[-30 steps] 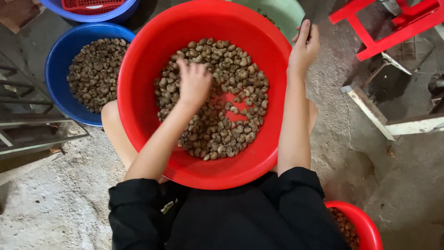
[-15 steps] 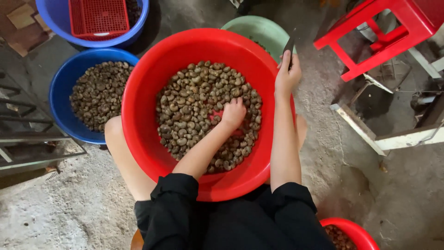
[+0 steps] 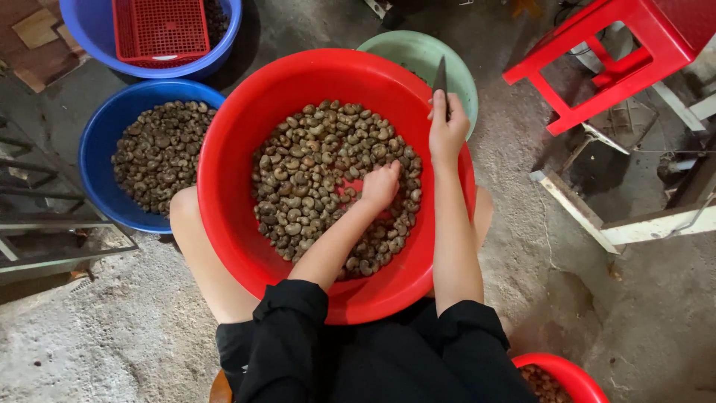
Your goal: Manually peeling or cracking open nuts using a small knife over a plastic bowl.
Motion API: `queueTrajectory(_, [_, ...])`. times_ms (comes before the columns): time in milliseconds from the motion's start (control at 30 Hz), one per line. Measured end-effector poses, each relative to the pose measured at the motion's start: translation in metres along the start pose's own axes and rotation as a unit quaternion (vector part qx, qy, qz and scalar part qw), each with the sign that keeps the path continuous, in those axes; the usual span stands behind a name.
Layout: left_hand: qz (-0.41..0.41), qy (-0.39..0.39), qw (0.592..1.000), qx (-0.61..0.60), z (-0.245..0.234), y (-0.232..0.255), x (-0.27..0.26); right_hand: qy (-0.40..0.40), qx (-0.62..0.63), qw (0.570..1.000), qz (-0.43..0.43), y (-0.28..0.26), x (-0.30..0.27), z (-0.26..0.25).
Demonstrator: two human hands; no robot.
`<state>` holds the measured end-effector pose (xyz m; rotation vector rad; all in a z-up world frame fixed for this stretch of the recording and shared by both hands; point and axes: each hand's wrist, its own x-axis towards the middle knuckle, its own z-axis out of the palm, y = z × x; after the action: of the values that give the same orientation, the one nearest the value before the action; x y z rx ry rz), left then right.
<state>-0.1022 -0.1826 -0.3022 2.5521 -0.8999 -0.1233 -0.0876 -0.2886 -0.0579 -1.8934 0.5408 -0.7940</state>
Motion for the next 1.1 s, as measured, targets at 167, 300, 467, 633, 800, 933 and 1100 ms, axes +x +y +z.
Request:
queueTrajectory(167, [-0.053,-0.022,0.974,-0.217,-0.092,0.006,-0.001,-0.072,-0.028,0.997,0.011,0.000,-0.011,0.005])
queueTrajectory(300, [-0.144,0.079,0.795,-0.584,-0.197,-0.004,-0.002,-0.168,-0.015,0.985,0.035,0.000,-0.035,0.031])
queueTrajectory(467, [-0.149,0.100,0.773,-0.609,-0.261,-0.035,-0.017,-0.224,0.168,0.953,0.115,-0.032,-0.063,0.054])
queueTrajectory(633, [-0.053,0.121,0.847,-0.515,-0.269,-0.035,-0.027,-0.254,0.323,0.883,0.226,-0.038,-0.063,0.046])
queueTrajectory(800, [0.010,0.142,0.911,-0.386,-0.296,-0.023,-0.034,-0.274,0.372,0.850,0.255,-0.035,-0.059,0.050])
queueTrajectory(933, [-0.001,0.160,0.926,-0.343,-0.318,-0.031,-0.036,-0.267,0.181,0.939,0.116,-0.034,-0.061,0.051])
queueTrajectory(1100, [0.005,0.189,0.945,-0.267,-0.341,-0.037,-0.040,-0.193,-0.145,0.942,-0.233,-0.060,-0.065,0.035])
